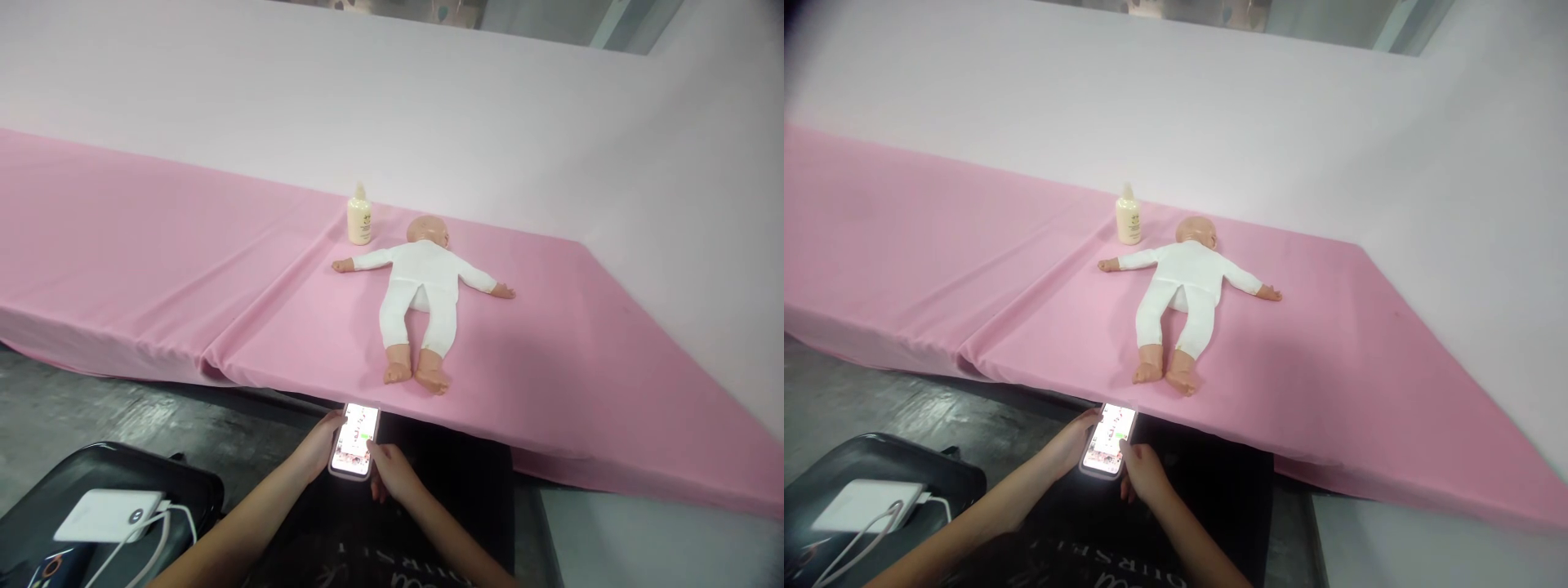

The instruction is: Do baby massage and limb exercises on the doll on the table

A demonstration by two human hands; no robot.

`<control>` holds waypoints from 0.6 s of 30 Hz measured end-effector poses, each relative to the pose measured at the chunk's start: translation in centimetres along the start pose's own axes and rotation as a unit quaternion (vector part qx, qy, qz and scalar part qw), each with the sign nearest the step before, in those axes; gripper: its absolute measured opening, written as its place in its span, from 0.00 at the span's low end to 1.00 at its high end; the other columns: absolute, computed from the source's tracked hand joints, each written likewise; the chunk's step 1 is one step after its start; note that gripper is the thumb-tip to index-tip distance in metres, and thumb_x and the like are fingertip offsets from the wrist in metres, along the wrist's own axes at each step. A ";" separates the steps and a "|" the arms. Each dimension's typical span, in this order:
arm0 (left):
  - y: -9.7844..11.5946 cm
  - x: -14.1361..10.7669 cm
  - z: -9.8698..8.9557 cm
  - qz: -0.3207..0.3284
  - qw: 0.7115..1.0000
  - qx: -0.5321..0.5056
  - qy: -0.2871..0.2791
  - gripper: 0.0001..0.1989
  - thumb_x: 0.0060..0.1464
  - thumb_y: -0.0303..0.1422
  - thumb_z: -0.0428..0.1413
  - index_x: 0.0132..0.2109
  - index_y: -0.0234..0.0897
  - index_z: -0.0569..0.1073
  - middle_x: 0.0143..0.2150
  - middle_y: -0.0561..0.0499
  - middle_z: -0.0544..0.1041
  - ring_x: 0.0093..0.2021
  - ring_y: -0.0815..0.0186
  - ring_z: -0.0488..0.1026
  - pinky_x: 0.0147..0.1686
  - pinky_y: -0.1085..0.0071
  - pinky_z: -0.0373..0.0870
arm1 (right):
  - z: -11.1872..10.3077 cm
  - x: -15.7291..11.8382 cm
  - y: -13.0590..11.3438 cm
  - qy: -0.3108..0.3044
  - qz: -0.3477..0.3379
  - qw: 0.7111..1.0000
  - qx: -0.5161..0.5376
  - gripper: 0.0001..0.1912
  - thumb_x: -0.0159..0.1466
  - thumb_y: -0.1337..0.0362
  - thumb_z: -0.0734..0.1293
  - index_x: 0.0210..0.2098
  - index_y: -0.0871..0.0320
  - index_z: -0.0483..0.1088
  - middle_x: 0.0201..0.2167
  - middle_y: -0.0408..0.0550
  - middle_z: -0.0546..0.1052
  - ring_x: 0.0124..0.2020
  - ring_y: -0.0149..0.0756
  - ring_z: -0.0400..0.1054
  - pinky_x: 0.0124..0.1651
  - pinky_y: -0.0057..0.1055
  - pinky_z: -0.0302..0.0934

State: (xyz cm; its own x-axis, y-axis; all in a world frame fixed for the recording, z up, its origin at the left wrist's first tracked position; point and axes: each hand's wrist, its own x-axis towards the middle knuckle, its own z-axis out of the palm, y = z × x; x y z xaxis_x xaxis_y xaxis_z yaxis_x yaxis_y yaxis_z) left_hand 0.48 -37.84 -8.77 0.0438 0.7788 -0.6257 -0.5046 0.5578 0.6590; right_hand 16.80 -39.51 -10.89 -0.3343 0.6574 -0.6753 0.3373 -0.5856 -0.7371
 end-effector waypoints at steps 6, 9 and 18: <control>-0.3 -0.1 -0.2 0.025 0.999 0.028 0.011 0.13 0.39 0.27 0.57 0.37 0.33 0.70 0.29 0.49 0.77 0.31 0.59 0.77 0.35 0.65 0.70 | 0.0 0.2 0.3 -0.003 -0.007 1.000 -0.006 0.26 0.71 0.51 0.53 0.21 0.57 0.62 0.09 0.40 0.64 0.10 0.28 0.58 0.16 0.22 0.51; -0.5 -0.5 -0.1 0.048 0.996 0.070 0.002 0.21 0.34 0.26 0.62 0.41 0.33 0.69 0.32 0.49 0.77 0.33 0.58 0.77 0.38 0.63 0.71 | 0.0 0.6 0.8 -0.004 -0.008 1.000 -0.003 0.25 0.70 0.51 0.53 0.23 0.58 0.63 0.09 0.40 0.64 0.11 0.28 0.59 0.16 0.22 0.52; -0.9 -0.5 0.3 0.045 0.998 0.035 0.026 0.12 0.43 0.30 0.58 0.38 0.34 0.69 0.29 0.49 0.77 0.31 0.59 0.77 0.35 0.65 0.71 | -0.3 0.9 2.0 0.044 -0.071 0.996 0.011 0.22 0.68 0.47 0.55 0.25 0.56 0.60 0.10 0.37 0.63 0.10 0.27 0.57 0.14 0.22 0.47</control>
State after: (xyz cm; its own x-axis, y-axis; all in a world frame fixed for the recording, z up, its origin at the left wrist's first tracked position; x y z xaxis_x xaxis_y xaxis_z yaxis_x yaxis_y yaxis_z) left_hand 1.13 -38.60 -8.92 -0.0451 0.8121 -0.5818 -0.4429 0.5058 0.7403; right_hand 17.46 -39.89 -12.98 -0.2978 0.7728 -0.5605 0.2720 -0.4941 -0.8258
